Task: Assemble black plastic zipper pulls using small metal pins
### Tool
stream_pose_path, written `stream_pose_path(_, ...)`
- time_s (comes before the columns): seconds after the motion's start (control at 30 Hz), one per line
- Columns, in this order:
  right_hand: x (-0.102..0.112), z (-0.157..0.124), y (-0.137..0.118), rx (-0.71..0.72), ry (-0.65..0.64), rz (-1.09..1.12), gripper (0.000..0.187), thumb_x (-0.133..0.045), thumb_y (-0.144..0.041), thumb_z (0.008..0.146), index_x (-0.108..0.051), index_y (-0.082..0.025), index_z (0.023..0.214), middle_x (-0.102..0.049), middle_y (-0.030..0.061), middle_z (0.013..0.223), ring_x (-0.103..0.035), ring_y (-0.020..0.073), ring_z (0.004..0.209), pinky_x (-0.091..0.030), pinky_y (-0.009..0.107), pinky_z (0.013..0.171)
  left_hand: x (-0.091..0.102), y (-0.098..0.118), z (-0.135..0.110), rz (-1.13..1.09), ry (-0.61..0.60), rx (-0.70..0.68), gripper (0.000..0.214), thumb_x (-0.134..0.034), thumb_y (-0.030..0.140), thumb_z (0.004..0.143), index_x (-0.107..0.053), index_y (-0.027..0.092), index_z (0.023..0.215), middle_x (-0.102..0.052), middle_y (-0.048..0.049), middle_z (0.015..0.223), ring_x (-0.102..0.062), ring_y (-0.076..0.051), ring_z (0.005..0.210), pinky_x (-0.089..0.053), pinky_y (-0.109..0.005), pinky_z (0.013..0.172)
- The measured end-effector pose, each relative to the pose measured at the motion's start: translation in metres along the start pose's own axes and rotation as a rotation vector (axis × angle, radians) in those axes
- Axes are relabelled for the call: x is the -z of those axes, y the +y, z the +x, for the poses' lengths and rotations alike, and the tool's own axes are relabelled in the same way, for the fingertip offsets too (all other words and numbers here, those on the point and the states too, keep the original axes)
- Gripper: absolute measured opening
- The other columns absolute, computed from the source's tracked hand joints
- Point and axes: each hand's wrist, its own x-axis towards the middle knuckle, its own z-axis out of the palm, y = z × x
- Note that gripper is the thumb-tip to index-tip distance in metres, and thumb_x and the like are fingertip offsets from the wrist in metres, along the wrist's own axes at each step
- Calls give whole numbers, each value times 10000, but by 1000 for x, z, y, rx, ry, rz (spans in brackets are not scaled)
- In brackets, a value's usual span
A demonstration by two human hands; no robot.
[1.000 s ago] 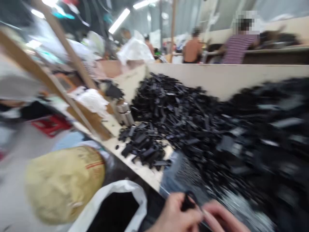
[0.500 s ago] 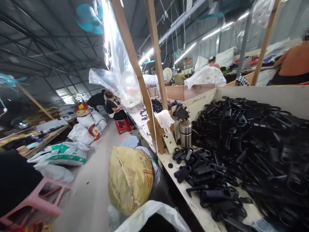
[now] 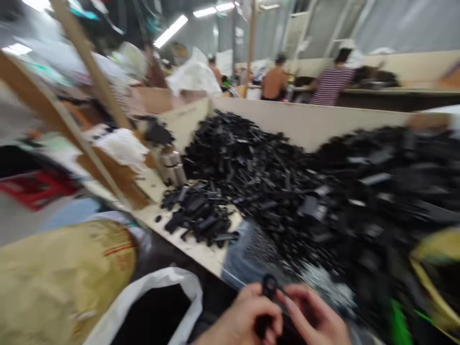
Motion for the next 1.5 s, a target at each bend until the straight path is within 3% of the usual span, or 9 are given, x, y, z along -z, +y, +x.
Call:
stream_pose_path(0.07, 19, 0, -13, -46, -44, 106, 390, -720, -607, 822, -717, -217, 835, -624, 18, 652, -586, 185, 569, -499, 287, 535, -2, 5, -5, -59, -20, 5, 300, -679, 214, 638, -704, 170, 934, -628, 3, 630, -472, -79, 497, -292, -218, 517)
stream_pose_path(0.17, 23, 10, -27, -21, -17, 137, 280, -718, -465, 835, -705, -187, 811, -557, -14, 628, -505, 139, 545, -430, 239, 504, -1, 13, -7, 27, -85, -9, 437, -711, 222, 692, -659, 157, 1121, -667, -3, 717, -492, -83, 555, -329, -223, 573)
stream_pose_path(0.33, 17, 12, -34, 194, -85, -16, 78, -648, -246, 869, -704, -192, 859, -522, -25, 674, -486, 121, 538, -370, 221, 468, -5, 13, -10, 104, -56, -10, 458, -758, 250, 674, -650, 145, 1106, -642, 4, 742, -496, -96, 604, -343, -238, 596)
stream_pose_path(0.5, 23, 16, -31, 430, -146, -208, 88, -622, -190, 909, -695, -208, 954, -601, 1, 719, -570, 148, 606, -423, 247, 537, -3, 8, -9, 189, 13, 4, 462, -683, 232, 667, -646, 141, 1119, -632, 5, 762, -492, -109, 633, -361, -254, 620)
stream_pose_path(0.73, 23, 16, -33, 462, -119, -253, 77, -620, -193, 940, -686, -219, 968, -620, -1, 713, -589, 150, 581, -444, 248, 548, 7, 1, -2, 341, 37, -28, 536, -618, 221, 731, -590, 167, 1264, -608, 15, 793, -517, -143, 706, -398, -276, 672)
stream_pose_path(0.9, 19, 11, -35, 397, -123, -198, 91, -601, -182, 968, -686, -214, 958, -630, -4, 708, -570, 140, 550, -436, 243, 539, 0, 8, -1, 453, 15, -97, 356, -541, 181, 751, -646, 165, 1090, -554, 28, 767, -462, -130, 681, -374, -270, 649)
stream_pose_path(1.1, 15, 5, -34, 373, -187, -173, 195, -546, -171, 1010, -694, -218, 892, -620, 13, 723, -620, 157, 636, -466, 253, 617, 9, 4, 0, 510, -2, -120, 302, -530, 165, 800, -645, 179, 1080, -566, 26, 802, -483, -127, 694, -394, -266, 669)
stream_pose_path(1.3, 13, -1, -30, 389, -199, -216, 214, -520, -160, 1025, -679, -206, 888, -608, 22, 746, -618, 150, 647, -461, 242, 624, 23, -2, 5, 557, -38, -137, 269, -553, 383, 927, -615, 169, 1079, -596, 8, 783, -498, -118, 628, -401, -252, 627)
stream_pose_path(1.5, 18, -2, -31, 517, -224, -401, 238, -476, -201, 1053, -692, -189, 954, -611, 16, 724, -592, 144, 595, -414, 237, 569, 25, -2, 10, 616, -85, -160, 363, -523, 515, 953, -575, 156, 968, -571, 26, 683, -377, -77, 498, -271, -220, 482)
